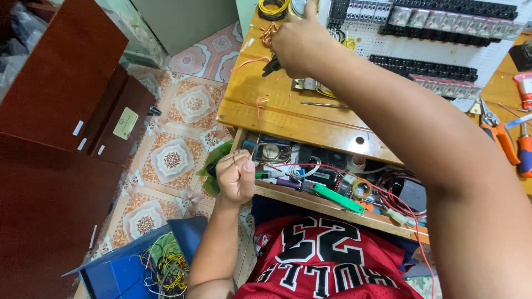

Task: Wiring an electrical relay panel by stripping wire ends and connecting them to terminal blocks.

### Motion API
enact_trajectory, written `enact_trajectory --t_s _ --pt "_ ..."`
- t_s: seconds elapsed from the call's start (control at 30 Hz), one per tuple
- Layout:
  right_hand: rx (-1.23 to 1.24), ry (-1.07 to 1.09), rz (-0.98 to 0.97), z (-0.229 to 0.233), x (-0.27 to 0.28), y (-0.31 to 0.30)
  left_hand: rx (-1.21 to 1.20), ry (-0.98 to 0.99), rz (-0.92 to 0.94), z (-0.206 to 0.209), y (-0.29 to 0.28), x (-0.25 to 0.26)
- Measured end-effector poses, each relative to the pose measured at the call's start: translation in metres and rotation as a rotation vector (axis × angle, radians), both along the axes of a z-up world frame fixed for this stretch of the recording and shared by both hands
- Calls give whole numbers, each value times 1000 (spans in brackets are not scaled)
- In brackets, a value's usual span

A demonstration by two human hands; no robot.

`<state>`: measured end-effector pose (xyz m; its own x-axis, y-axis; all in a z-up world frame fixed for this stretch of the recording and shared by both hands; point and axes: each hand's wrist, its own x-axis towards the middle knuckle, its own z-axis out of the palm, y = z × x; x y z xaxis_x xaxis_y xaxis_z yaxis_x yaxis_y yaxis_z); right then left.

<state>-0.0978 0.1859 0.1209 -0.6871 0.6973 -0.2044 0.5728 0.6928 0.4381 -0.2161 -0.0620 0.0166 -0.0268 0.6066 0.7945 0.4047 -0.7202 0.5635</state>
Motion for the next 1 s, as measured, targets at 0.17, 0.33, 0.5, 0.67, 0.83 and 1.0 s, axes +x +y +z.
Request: enact_trajectory --t_s 0.17,0.33,0.5,0.67,0.83,1.0 --pt "-69 107 3 14 55 -21 38 42 28 -10 1 -3" --pt "-366 679 65 -12 172 -69 116 20 -68 -15 20 2" --pt "-242 803 27 -85 278 -101 106 78 -131 5 33 46" --pt "38 885 -88 -157 338 -128 79 242 -215 0 57 99" --pt "169 916 -144 -177 356 -133 58 384 -286 51 61 154" --pt "209 925 -118 -173 354 -132 -25 454 -342 43 83 175"
